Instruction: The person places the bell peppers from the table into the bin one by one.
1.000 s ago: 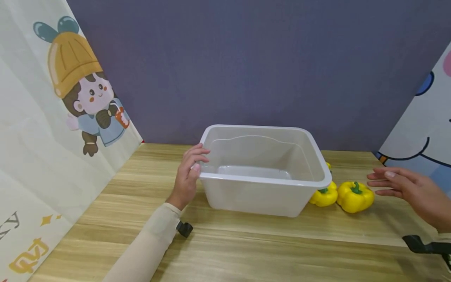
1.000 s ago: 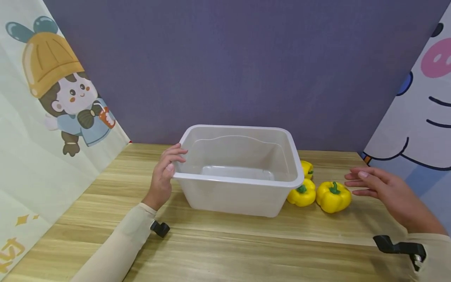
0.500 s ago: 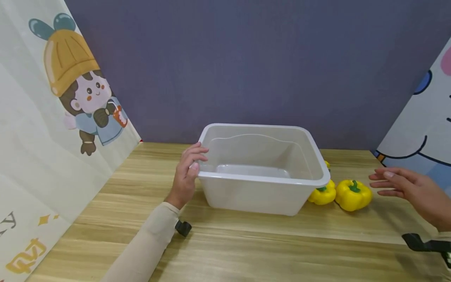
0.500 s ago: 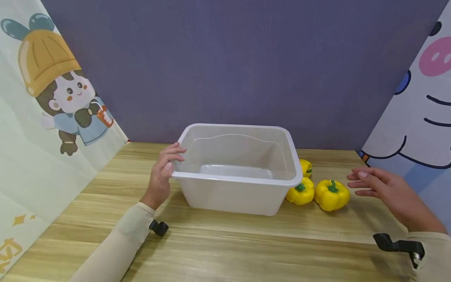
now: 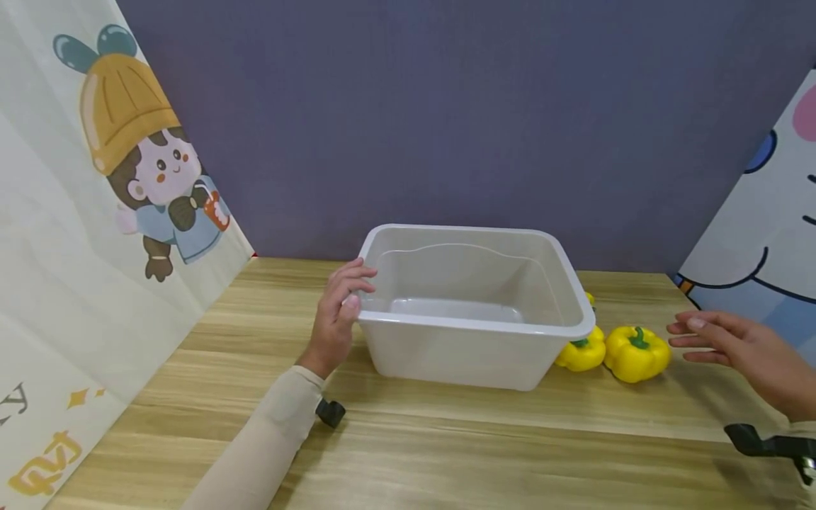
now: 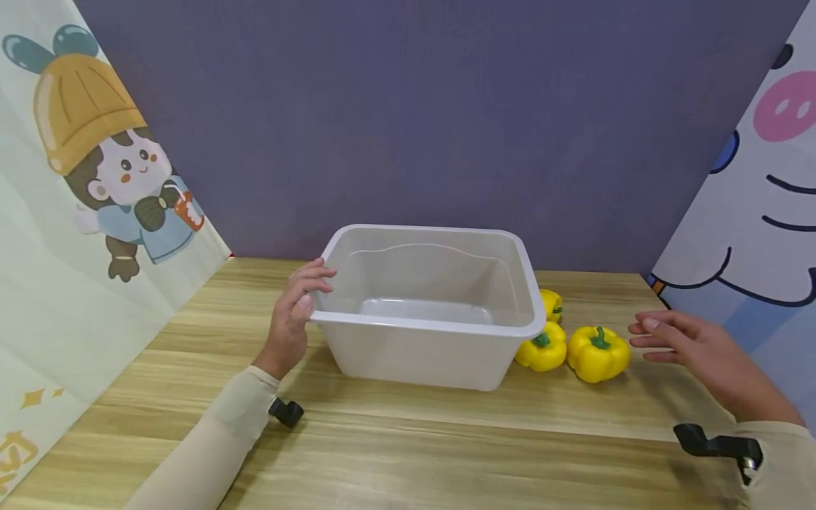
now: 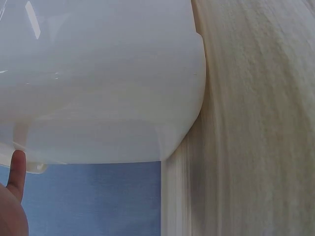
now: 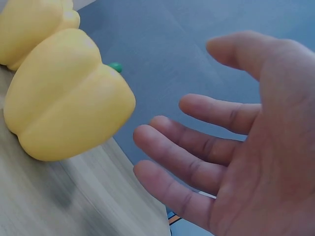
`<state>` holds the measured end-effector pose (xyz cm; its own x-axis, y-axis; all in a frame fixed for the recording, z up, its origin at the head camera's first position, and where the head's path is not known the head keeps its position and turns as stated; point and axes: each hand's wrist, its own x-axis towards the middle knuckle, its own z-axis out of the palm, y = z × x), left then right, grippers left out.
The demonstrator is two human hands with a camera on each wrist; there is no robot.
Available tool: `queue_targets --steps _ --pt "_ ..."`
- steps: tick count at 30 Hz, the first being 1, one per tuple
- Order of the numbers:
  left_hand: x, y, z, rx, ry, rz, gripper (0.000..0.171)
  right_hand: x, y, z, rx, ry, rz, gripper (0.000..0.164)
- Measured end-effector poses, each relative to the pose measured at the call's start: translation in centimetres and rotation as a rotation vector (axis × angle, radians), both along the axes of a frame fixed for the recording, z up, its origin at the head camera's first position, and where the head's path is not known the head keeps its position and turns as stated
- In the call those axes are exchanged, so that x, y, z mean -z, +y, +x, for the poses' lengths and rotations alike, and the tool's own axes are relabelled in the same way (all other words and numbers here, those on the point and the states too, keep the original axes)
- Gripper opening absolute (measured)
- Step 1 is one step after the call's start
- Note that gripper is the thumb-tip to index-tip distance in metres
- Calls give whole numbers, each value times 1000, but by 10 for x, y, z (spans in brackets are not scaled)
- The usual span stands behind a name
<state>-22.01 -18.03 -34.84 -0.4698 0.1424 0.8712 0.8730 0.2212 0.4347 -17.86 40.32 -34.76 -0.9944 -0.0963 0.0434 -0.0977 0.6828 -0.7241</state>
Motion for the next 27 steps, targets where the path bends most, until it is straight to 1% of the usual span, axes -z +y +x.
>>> queue_targets --steps 7,10,15,19,27 --pt "2 0 -2 -9 16 -2 29 2 2 0 -19 -33 -9 59" --pt "1 0 -3 -8 21 -2 29 4 3 -1 -15 -49 -8 58" --pt "0 1 -3 -1 18 2 29 5 4 -1 -13 -84 24 63" --pt "1 1 -3 0 11 4 28 6 4 -1 -18 -129 54 69" --pt "4 1 -3 1 5 18 27 7 2 -2 -21 -197 106 78"
